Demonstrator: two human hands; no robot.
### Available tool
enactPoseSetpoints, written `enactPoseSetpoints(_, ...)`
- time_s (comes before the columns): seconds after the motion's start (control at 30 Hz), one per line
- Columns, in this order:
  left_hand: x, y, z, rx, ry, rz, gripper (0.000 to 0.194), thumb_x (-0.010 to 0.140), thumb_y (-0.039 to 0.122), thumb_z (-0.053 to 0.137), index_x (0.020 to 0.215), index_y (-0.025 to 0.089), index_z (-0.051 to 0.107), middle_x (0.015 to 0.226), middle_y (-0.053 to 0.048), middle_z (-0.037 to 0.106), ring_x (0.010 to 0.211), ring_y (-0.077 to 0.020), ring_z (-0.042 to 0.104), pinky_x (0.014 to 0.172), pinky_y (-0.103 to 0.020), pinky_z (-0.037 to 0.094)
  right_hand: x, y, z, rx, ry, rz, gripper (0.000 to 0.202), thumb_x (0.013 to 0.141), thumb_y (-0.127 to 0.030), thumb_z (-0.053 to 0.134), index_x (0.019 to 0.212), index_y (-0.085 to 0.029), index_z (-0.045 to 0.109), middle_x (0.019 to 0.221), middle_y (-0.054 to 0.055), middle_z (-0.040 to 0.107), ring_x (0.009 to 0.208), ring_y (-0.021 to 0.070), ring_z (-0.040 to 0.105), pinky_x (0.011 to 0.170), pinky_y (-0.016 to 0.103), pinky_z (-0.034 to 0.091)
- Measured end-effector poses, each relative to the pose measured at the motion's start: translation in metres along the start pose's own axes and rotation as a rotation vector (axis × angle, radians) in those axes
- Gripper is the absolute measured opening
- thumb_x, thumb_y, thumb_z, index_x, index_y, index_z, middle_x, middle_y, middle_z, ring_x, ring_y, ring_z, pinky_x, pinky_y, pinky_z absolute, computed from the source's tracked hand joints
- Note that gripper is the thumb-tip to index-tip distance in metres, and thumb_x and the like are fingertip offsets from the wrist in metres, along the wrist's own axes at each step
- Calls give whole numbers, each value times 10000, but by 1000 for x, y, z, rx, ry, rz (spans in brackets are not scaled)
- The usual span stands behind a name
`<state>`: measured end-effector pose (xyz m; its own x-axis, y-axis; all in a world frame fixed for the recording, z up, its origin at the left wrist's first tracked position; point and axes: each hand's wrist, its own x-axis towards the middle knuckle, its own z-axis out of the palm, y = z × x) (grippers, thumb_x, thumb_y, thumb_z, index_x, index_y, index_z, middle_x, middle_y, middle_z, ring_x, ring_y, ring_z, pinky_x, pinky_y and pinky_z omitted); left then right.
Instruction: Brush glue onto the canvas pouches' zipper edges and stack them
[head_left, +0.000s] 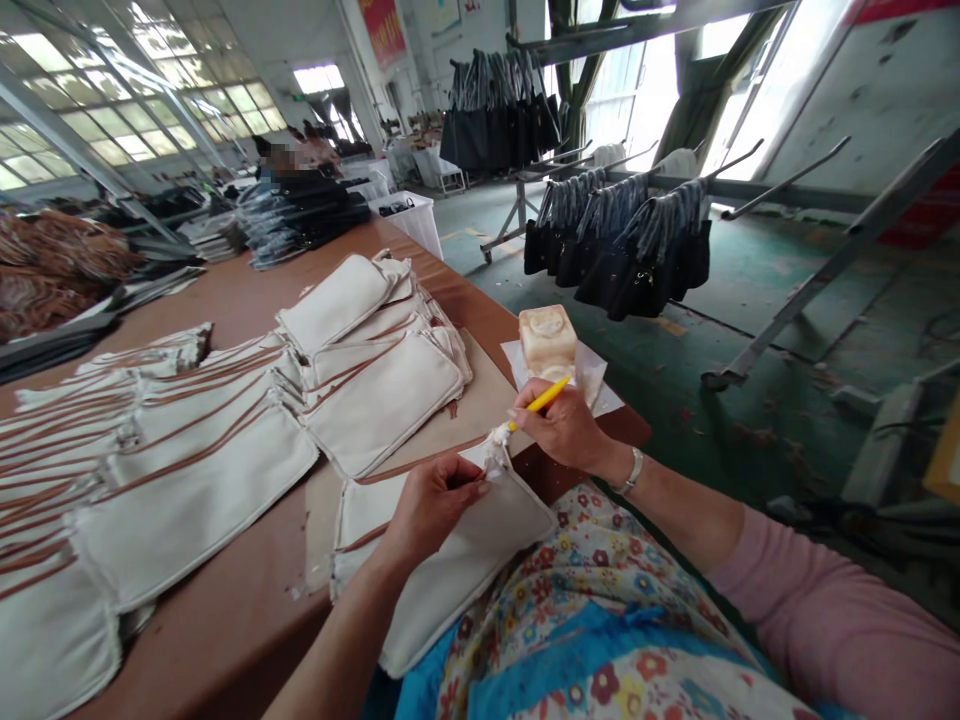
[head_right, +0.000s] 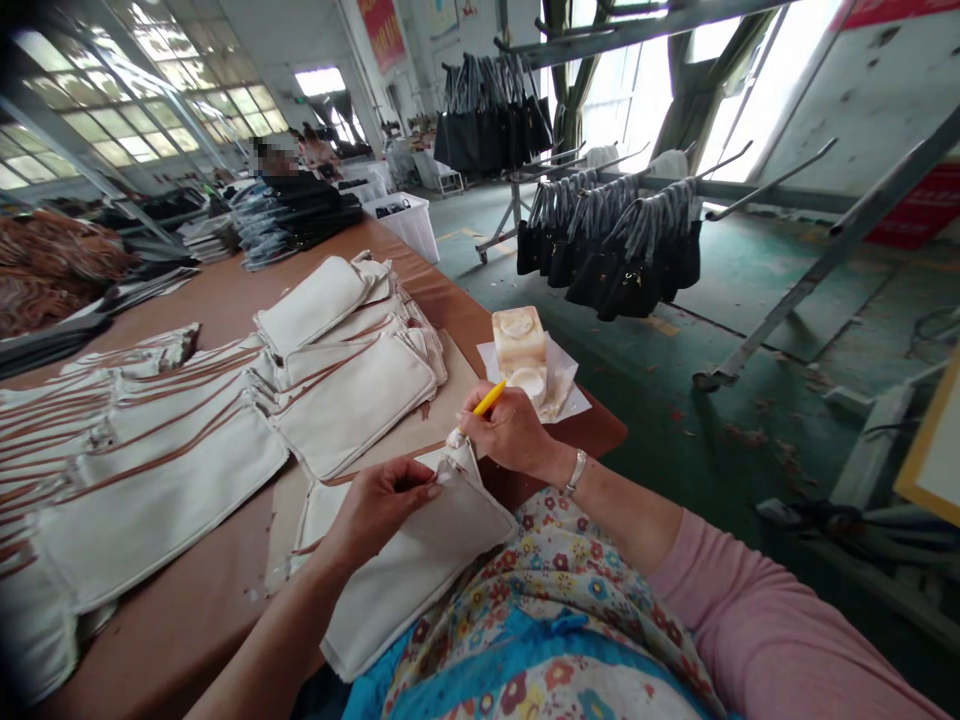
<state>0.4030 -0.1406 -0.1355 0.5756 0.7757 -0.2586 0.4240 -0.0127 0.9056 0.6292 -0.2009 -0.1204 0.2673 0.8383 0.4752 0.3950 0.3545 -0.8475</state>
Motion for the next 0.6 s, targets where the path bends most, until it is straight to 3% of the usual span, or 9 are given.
enactPoseSetpoints(0.1,-7,-1,2,157,76,150,156,766,311,742,797,164,700,726,-6,674,647,-128,565,590,-224,420,4,12,-7,64,149,59,172,834,-274,637,692,-186,599,600,-19,526,548,129,449,516,260,335)
enactPoseSetpoints(0.2,-16,1,2,403,122,442,96,838,273,699,803,184,687,756,-15,667,716,-145,591,648,-242,438,5,22,-7,232,198,164,197,827,-301,661,684,-193,579,524,-51,439,473,110,369,454,248,278)
enactPoseSetpoints(0.27,-20,3,3,536,143,637,90,883,241,659,813,187,672,750,-19,647,731,-148,584,665,-251,432,1,22,-3,327,114,228,206,819,-313,684,692,-192,577,494,-71,396,442,98,326,431,240,246)
enactPoseSetpoints(0.33,-22,4,4,613,165,756,92,911,216,632,829,186,660,736,-20,633,719,-147,570,661,-257,424,-4,15,-1,403,-49,259,216,820,-322,700,699,-186,584,498,-72,403,437,89,312,424,235,230)
enactPoseSetpoints(0.4,-22,3,4,645,180,796,90,920,206,627,837,186,654,732,-20,633,713,-148,566,656,-260,422,-7,5,-5,456,-210,255,215,819,-312,708,696,-177,594,524,-61,437,452,84,321,431,232,226)
enactPoseSetpoints(0.47,-22,2,4,652,172,795,86,926,205,623,847,190,655,737,-22,636,722,-151,569,659,-262,424,-6,-3,-13,496,-273,245,205,817,-293,708,694,-173,597,543,-55,450,470,83,329,442,233,224)
enactPoseSetpoints(0.6,-19,-1,1,644,158,757,108,943,230,603,854,191,652,753,-28,637,737,-155,575,665,-264,426,1,-7,-18,469,-113,227,189,816,-271,702,695,-179,589,528,-64,424,470,84,321,444,235,219)
